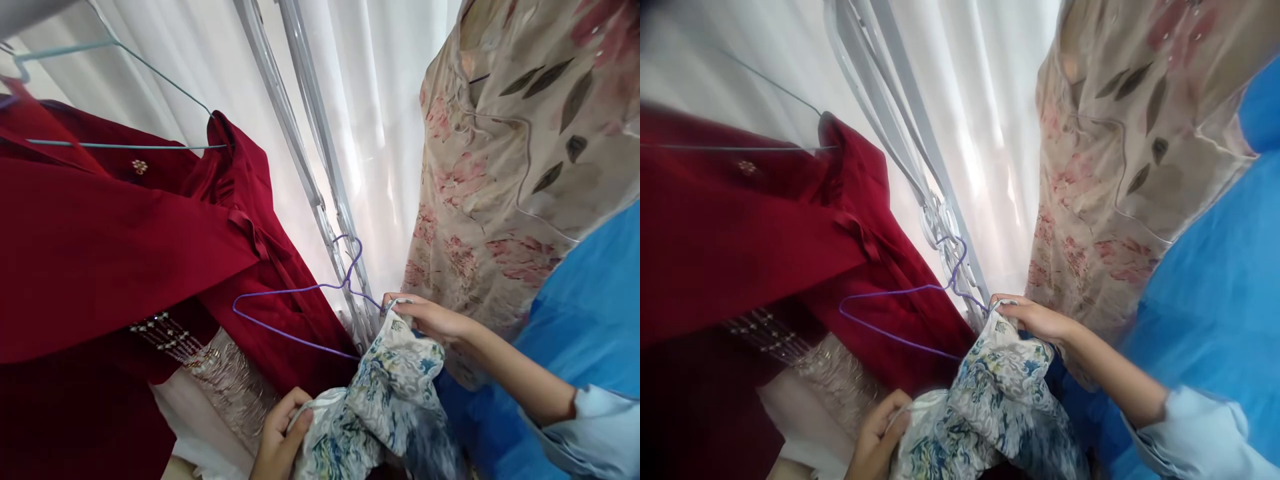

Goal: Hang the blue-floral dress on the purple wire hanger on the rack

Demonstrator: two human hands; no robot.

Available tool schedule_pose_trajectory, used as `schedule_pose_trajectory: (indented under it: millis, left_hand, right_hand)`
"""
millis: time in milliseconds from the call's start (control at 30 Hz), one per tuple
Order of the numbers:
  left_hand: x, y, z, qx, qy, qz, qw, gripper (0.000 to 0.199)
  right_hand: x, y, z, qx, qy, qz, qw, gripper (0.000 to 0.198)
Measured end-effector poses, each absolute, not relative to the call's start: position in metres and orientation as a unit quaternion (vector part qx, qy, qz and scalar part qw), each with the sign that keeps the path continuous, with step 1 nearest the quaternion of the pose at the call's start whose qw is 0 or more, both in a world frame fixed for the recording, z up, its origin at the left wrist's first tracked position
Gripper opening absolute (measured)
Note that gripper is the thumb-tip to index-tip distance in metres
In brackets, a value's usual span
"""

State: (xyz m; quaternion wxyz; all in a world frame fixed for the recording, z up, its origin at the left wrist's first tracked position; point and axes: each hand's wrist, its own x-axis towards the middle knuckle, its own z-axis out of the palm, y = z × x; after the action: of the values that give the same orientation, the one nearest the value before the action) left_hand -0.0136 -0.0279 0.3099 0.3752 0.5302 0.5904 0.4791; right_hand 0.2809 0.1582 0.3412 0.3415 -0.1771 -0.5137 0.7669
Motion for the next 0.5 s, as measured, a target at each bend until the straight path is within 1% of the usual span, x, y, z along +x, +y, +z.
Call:
schedule_pose_trajectory:
  millis: [100, 167, 200, 300, 367, 433, 500]
  left_hand:
    - [-0.027, -0.025, 0.312, 0.604, 0.594, 0.405, 0.344, 0.026]
    - [-0.044, -0.017, 0.312, 0.661, 0.598, 0.353, 0.284, 0.015]
    - [-0.055, -0.01, 0.313, 0.687, 0.596, 0.333, 0.247, 0.013]
    - [-0.093, 0.015, 0.325, 0.757, 0.575, 0.283, 0.123, 0.02]
    - [-0.115, 0.035, 0.338, 0.784, 0.565, 0.253, 0.038, 0.022]
    - [-0.127, 0.055, 0.355, 0.783, 0.569, 0.251, -0.033, 0.022]
    - [-0.128, 0.076, 0.371, 0.758, 0.582, 0.279, -0.097, 0.025]
  right_hand:
    - [0.284, 0.149, 0.336, -0.202, -0.474, 0.77, 0.376, 0.031]
    - [0.293, 0.145, 0.34, -0.225, -0.48, 0.753, 0.39, 0.031]
    - [0.299, 0.143, 0.343, -0.235, -0.489, 0.743, 0.391, 0.03]
    - [0.317, 0.134, 0.356, -0.262, -0.514, 0.72, 0.385, 0.026]
    - [0.323, 0.126, 0.365, -0.277, -0.52, 0.712, 0.384, 0.025]
    - [0.324, 0.12, 0.373, -0.284, -0.516, 0.708, 0.39, 0.023]
    - [0.323, 0.115, 0.379, -0.288, -0.505, 0.713, 0.392, 0.021]
